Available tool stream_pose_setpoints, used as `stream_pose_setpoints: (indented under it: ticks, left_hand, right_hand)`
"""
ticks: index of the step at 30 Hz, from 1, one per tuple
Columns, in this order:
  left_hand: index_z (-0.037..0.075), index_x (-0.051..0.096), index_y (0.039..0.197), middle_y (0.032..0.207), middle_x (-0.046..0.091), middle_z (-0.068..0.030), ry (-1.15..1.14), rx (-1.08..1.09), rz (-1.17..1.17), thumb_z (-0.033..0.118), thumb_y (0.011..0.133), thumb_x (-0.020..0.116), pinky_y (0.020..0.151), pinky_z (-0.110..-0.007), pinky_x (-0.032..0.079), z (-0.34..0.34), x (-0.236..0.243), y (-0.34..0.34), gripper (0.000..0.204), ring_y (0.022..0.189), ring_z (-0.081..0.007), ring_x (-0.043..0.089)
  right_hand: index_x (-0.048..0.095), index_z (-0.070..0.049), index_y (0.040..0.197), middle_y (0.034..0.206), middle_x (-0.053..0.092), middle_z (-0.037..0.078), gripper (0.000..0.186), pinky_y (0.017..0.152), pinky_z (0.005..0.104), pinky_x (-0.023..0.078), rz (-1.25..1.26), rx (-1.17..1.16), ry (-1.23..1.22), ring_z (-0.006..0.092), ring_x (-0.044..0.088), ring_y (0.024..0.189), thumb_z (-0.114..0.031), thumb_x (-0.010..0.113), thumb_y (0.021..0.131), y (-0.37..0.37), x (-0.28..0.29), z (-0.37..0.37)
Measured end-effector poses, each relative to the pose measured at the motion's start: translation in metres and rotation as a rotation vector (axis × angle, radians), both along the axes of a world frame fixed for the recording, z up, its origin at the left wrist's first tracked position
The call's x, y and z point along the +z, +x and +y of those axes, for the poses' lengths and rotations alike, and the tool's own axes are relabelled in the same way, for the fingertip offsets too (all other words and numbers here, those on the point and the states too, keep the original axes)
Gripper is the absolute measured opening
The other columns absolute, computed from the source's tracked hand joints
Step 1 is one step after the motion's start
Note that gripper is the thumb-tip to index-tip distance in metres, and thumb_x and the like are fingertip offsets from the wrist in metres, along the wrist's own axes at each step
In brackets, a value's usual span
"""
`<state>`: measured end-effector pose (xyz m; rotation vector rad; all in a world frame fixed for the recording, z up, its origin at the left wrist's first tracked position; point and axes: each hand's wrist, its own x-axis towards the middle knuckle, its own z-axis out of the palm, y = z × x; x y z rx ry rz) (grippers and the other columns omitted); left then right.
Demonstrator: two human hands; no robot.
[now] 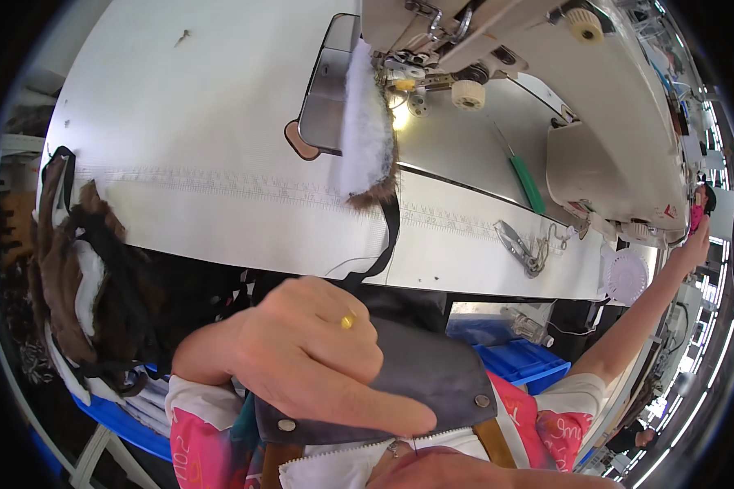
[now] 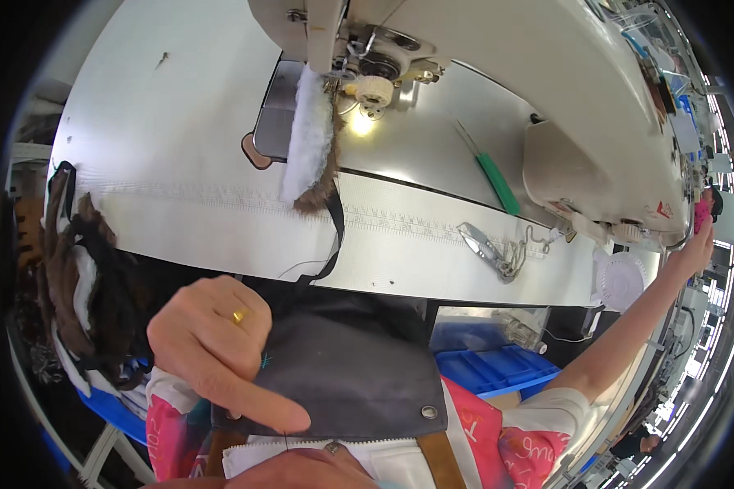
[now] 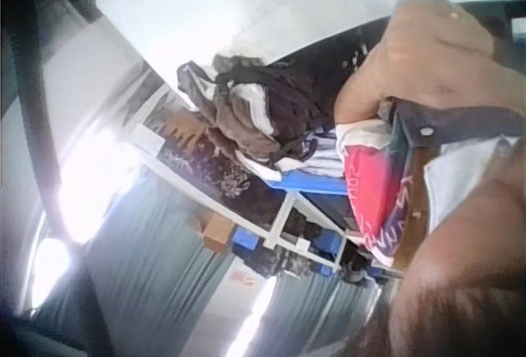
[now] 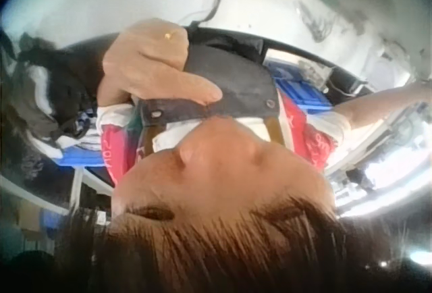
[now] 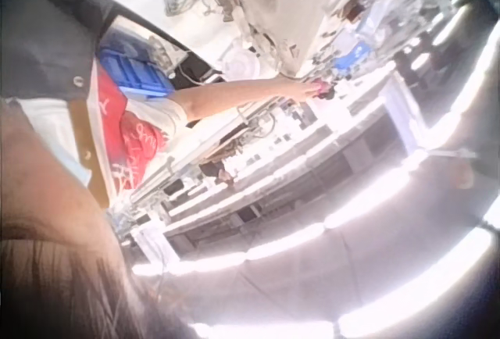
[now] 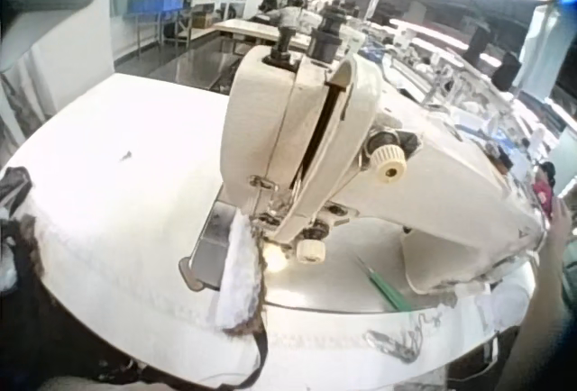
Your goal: Sewing and trimming fur-lined leather trim pieces at an industrial sewing station.
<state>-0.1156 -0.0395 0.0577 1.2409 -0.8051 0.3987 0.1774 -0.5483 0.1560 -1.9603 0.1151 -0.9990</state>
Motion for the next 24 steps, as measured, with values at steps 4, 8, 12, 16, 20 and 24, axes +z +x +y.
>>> stream_pose_setpoints:
  ticks: [4,8,12,16,20,24]
  left_hand:
    - [0.001,0.068,0.079,0.065,0.058,-0.0059,0.497,0.562,0.418,0.009,0.072,0.067,0.041,-0.023,0.031,0.046,-0.017,0.044,0.011,0.049,-0.0101,0.047]
    - [-0.003,0.066,0.085,0.094,0.063,-0.0084,0.480,0.432,0.799,0.008,0.077,0.059,0.045,-0.027,0.051,0.061,-0.028,0.103,0.015,0.066,-0.0152,0.060]
    - [-0.002,0.065,0.087,0.096,0.064,-0.0095,0.724,0.461,0.639,0.010,0.078,0.057,0.040,-0.031,0.051,0.067,-0.052,0.128,0.017,0.064,-0.0172,0.060]
    - [-0.002,0.065,0.086,0.088,0.064,-0.0117,0.726,0.513,0.668,0.010,0.076,0.058,0.044,-0.031,0.052,0.067,-0.051,0.136,0.017,0.062,-0.0208,0.061]
    - [0.003,0.067,0.080,0.074,0.064,-0.0128,0.666,0.636,0.532,0.009,0.072,0.059,0.064,-0.036,0.049,0.069,-0.071,0.142,0.012,0.069,-0.0291,0.061]
    - [0.003,0.067,0.079,0.074,0.064,-0.0130,0.655,0.636,0.532,0.008,0.072,0.059,0.063,-0.035,0.050,0.073,-0.078,0.142,0.012,0.068,-0.0287,0.061]
  right_hand:
    - [0.057,0.006,0.103,0.099,0.060,0.014,0.035,0.072,0.0341,0.051,0.460,-0.095,0.213,0.0224,0.060,0.086,-0.018,0.065,0.079,0.088,0.033,-0.154]
    - [0.056,0.007,0.104,0.098,0.061,0.013,0.038,0.074,0.0342,0.052,0.410,0.026,0.318,0.0226,0.061,0.087,-0.018,0.067,0.078,0.093,0.006,-0.154]
    - [0.056,0.004,0.109,0.099,0.061,0.011,0.041,0.075,0.0339,0.052,0.249,0.134,0.360,0.0225,0.061,0.088,-0.018,0.068,0.077,0.059,-0.017,-0.131]
    - [0.057,0.001,0.111,0.103,0.061,0.010,0.038,0.076,0.0324,0.050,0.034,0.005,0.240,0.0197,0.059,0.089,-0.015,0.067,0.077,0.029,-0.012,-0.116]
    - [0.060,0.003,0.101,0.094,0.063,0.008,0.025,0.068,0.0252,0.045,-0.396,-0.113,-0.219,0.0137,0.057,0.081,-0.016,0.057,0.084,-0.040,-0.006,0.068]
    - [0.057,0.003,0.076,0.071,0.060,0.011,0.021,0.062,0.0260,0.044,-0.221,0.260,-0.639,0.0187,0.055,0.066,-0.010,0.046,0.089,-0.149,-0.081,0.230]
